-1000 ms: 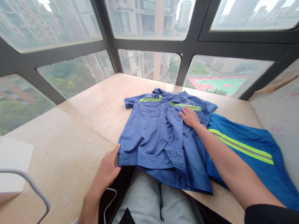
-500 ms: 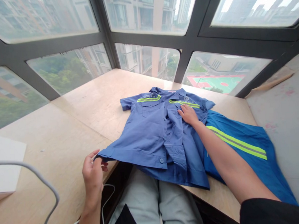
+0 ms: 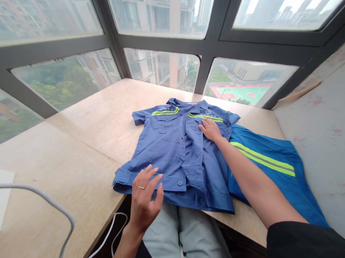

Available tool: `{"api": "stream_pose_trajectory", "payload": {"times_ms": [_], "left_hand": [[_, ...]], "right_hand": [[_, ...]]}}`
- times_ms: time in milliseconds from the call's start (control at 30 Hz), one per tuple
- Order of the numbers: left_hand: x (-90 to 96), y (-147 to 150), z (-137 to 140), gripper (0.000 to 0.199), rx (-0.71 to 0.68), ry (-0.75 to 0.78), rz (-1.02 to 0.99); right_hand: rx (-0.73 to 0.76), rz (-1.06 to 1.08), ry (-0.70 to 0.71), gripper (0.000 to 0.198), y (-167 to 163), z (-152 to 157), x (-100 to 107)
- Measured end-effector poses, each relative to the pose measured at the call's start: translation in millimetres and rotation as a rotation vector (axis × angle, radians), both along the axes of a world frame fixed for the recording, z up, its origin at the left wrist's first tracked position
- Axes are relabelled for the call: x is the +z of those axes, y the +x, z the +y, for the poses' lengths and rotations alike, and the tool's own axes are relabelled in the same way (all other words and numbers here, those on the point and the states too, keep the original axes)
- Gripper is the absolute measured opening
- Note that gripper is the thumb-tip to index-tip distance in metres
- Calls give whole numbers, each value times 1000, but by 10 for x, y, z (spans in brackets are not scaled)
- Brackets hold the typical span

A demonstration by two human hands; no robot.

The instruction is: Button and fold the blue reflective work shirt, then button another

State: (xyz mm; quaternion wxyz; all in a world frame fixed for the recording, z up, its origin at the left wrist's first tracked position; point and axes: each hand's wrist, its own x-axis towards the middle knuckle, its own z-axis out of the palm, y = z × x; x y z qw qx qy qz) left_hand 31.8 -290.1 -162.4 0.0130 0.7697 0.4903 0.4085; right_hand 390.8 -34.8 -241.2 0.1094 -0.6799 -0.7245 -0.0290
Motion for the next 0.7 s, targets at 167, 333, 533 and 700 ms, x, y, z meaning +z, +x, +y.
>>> {"api": "stream_pose_trajectory", "payload": {"times_ms": [167,333,533,700], "left_hand": [[-164,289,68,31,-259,-191,20],[-422,345,235,54,-252,-399,171],[-497,334,298,64,-207,-467,133],[-497,420,283,60,-146,-482,159]], "right_hand": [[4,-10,-10,58,-10,-7,25],[-3,-16,-17,58,10,9,21],[-8,12,-17,58,35,11,24],[-3,13,13,54,-26,-42,108]]}}
